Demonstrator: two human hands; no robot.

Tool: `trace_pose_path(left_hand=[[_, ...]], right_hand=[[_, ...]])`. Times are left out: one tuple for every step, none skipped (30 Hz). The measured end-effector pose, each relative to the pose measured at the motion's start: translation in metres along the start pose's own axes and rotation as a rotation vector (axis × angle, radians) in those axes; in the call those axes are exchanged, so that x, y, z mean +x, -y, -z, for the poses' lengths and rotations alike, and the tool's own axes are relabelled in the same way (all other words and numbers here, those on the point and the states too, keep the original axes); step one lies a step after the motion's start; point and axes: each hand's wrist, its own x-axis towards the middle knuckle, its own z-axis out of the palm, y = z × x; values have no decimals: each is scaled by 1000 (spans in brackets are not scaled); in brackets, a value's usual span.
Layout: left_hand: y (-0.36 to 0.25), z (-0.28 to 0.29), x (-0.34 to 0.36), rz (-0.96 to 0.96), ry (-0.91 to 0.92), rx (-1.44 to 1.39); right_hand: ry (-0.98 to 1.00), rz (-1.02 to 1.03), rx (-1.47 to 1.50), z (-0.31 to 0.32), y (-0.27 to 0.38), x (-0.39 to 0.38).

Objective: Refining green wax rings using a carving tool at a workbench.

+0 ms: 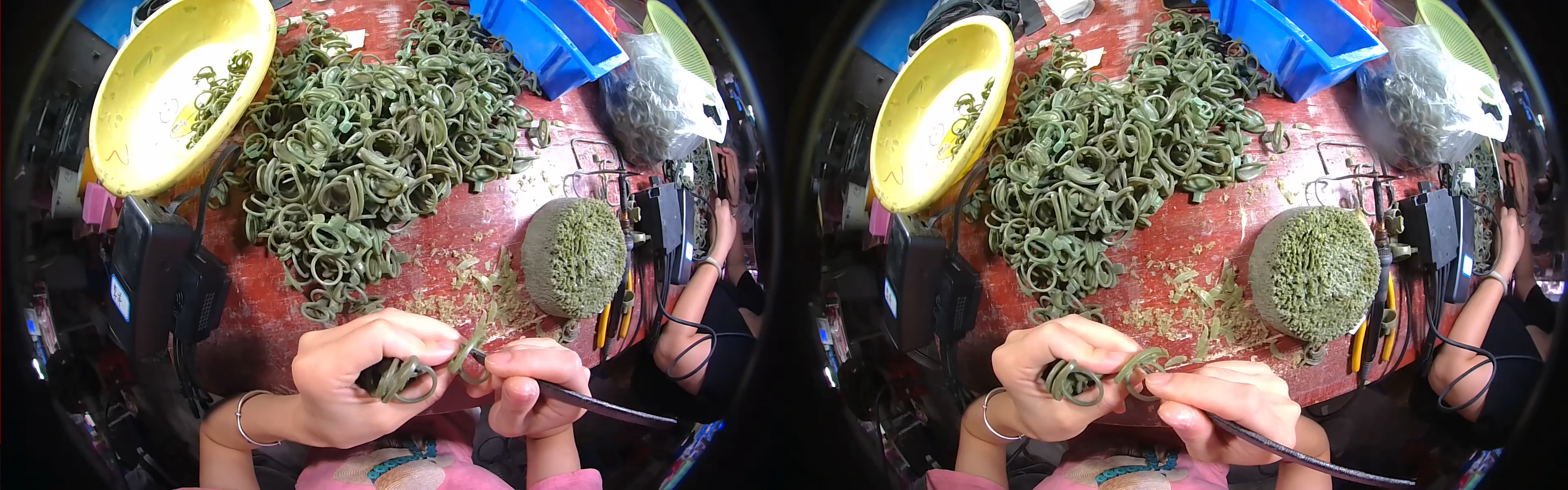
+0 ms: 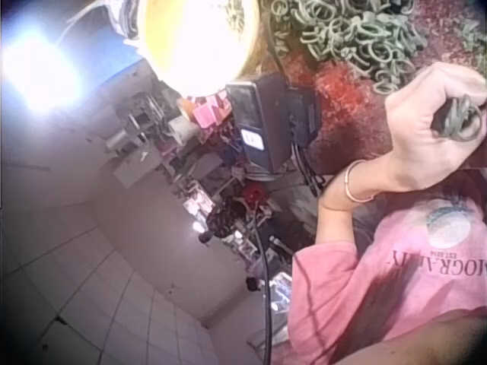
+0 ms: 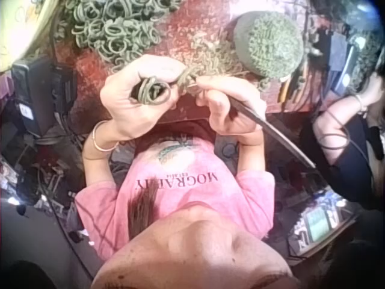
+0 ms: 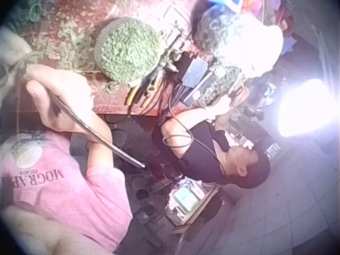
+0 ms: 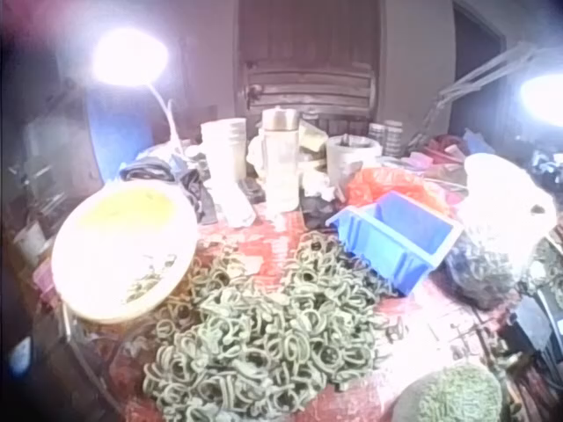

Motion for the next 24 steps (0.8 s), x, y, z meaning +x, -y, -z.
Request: trace_pose_path(left_hand=[[0,0,0,-4,2,2],[1,1,0,-3,1,1],[3,2,0,-23,14,-5],[4,3,0,-43,26,-10],[3,3,0,-43,25,-12],[2,3,0,-13,18,-31],[2,2,-1,17,10,-50],[2,1,0,18,9,-51],[2,1,0,12,19,-57],[3,2,0,6,28,-60],[3,2,0,7,26,-58],[2,3,0,-20,25,-43],[3,3,0,-47,26,-31],[3,3,-1,-46,26,-31],[2,3,-2,-29,18,-34],[2,3,-2,-13,8,-38],[1,3,-3,-13,8,-38],[0,3,-3,-7,-2,-36],[0,2,-3,0,-11,-35],[0,2,-3,0,-11,-36],[1,3,-2,-24,-7,0],[1,3,-2,-47,-3,36],[1,3,-1,-47,-1,35],[1,2,0,-79,-5,68]], right_hand=[[6,8,1,0,-1,0],[12,15,2,0,-2,-1],[14,14,1,3,-4,-3],[46,12,119,8,-5,-7],[78,10,236,11,-6,-9],[80,10,235,11,-6,-8],[96,40,247,11,-6,-7],[112,70,260,11,-6,-6],[121,76,235,12,-5,-5],[124,76,238,11,-5,-7],[84,50,223,10,-6,-9],[44,24,209,9,-6,-10],[44,24,209,7,-5,-8],[43,31,104,3,-4,-6],[41,38,-1,1,-3,-4],[41,39,-1,3,-3,-4],[66,56,68,6,-4,-5],[92,74,137,7,-5,-6],[91,73,136,7,-5,-6],[76,75,114,6,-4,-7],[61,78,92,6,-3,-7],[60,77,92,6,-3,-7],[48,72,77,6,-3,-8],[35,67,61,6,-2,-8]])
